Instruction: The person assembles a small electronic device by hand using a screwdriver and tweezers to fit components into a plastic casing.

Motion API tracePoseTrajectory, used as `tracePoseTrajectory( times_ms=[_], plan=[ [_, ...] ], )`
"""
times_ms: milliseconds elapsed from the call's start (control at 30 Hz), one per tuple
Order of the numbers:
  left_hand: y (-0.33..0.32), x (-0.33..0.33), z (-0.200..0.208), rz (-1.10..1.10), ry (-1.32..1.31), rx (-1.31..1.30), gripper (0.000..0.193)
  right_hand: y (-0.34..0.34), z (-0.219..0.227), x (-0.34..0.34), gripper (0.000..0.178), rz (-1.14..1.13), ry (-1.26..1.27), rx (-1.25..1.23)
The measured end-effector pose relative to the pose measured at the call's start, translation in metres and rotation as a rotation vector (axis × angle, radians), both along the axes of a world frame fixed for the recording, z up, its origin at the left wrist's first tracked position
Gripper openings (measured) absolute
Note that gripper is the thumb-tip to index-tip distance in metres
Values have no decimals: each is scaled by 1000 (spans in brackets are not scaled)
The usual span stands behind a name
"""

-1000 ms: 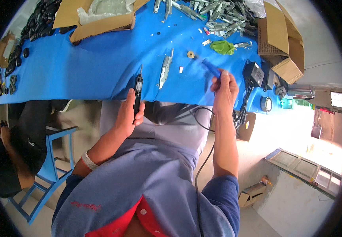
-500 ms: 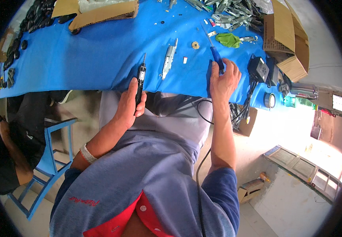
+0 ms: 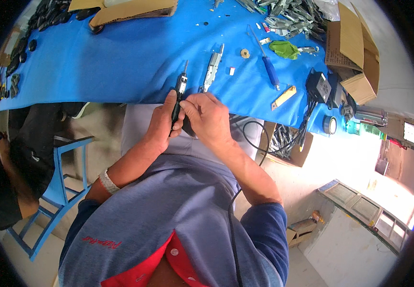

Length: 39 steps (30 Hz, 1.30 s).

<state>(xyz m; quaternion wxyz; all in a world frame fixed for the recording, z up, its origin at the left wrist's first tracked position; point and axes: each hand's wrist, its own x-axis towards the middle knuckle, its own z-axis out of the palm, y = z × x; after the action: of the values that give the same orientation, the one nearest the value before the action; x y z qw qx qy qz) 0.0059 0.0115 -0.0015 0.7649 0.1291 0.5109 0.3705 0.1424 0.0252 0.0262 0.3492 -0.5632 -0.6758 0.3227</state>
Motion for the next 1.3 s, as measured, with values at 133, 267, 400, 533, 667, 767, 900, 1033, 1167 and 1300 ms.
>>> tracePoseTrajectory(
  times_ms=[133,267,400,533,667,767,900,1033,1167,1300],
  plan=[
    [0,2,2,4,4,-3,54,-1,5,-8,9,-44,-28,18],
    [0,3,6,0,33,-5,55,0,2,-10,9,-26,-24,38],
    [0,4,3,-7,36,27,56,2,-5,-10,9,-9,-64,39],
    [-1,4,0,-22,33,59,54,3,-5,-12,9,5,-123,99],
    [0,5,2,-6,40,34,53,7,-1,-11,9,38,-144,50],
    [1,7,4,45,38,13,53,7,2,-12,7,39,-127,14],
    [2,7,5,36,38,-14,54,7,2,-11,8,39,-120,-47],
    [1,7,5,30,58,3,56,6,5,-12,8,29,-133,-63],
    [1,7,8,22,88,4,57,6,1,-10,8,21,-110,-123],
    [-1,4,3,-28,86,41,56,6,3,-11,7,0,-40,-207]
  ],
)
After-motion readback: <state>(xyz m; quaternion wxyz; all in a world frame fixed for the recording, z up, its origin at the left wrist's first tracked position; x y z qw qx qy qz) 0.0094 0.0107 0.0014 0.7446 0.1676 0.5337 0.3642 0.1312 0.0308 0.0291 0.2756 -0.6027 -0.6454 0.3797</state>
